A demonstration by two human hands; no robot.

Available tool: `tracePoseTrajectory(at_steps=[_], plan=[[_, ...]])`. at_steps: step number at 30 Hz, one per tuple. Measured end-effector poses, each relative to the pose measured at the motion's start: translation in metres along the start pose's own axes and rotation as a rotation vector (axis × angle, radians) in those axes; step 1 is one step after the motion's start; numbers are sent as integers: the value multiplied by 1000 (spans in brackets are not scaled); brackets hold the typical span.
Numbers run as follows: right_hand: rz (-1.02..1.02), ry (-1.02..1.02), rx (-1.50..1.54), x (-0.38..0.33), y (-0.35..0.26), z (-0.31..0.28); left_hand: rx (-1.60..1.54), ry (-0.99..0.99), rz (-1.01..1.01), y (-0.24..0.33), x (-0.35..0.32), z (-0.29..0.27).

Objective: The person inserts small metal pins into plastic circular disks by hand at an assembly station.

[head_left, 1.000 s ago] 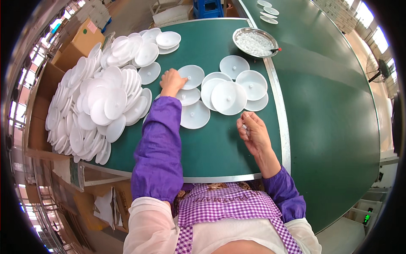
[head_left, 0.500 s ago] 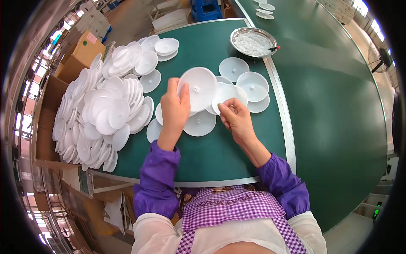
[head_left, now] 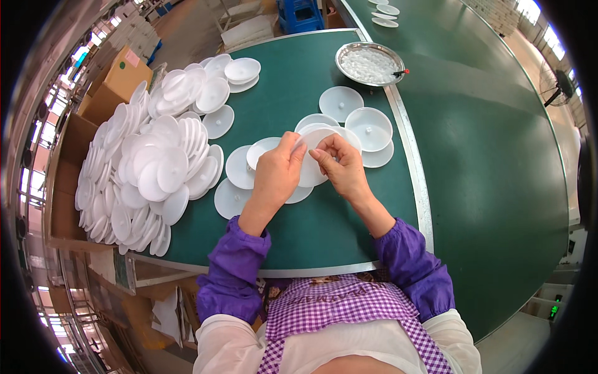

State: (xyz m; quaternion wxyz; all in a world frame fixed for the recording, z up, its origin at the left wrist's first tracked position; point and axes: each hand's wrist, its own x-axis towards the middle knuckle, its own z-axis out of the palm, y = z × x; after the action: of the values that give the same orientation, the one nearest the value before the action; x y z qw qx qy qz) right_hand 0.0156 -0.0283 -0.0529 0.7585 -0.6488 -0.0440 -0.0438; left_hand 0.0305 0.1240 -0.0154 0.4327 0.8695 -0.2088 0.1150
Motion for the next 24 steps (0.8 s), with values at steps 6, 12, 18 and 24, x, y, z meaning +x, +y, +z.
tracePoseTrajectory(at_steps=[6,12,18,24], plan=[[40,18,-232,-1,-3,-11,-35,-46,-42,-7,7,9],[82,54,-147,-1,4,-11,-1,-70,2,-6,11,12],[-239,177,-495,-12,5,-14,-253,-177,-119,-11,13,27],[14,81,-207,-8,-5,-39,-222,-175,-131,-3,14,42]])
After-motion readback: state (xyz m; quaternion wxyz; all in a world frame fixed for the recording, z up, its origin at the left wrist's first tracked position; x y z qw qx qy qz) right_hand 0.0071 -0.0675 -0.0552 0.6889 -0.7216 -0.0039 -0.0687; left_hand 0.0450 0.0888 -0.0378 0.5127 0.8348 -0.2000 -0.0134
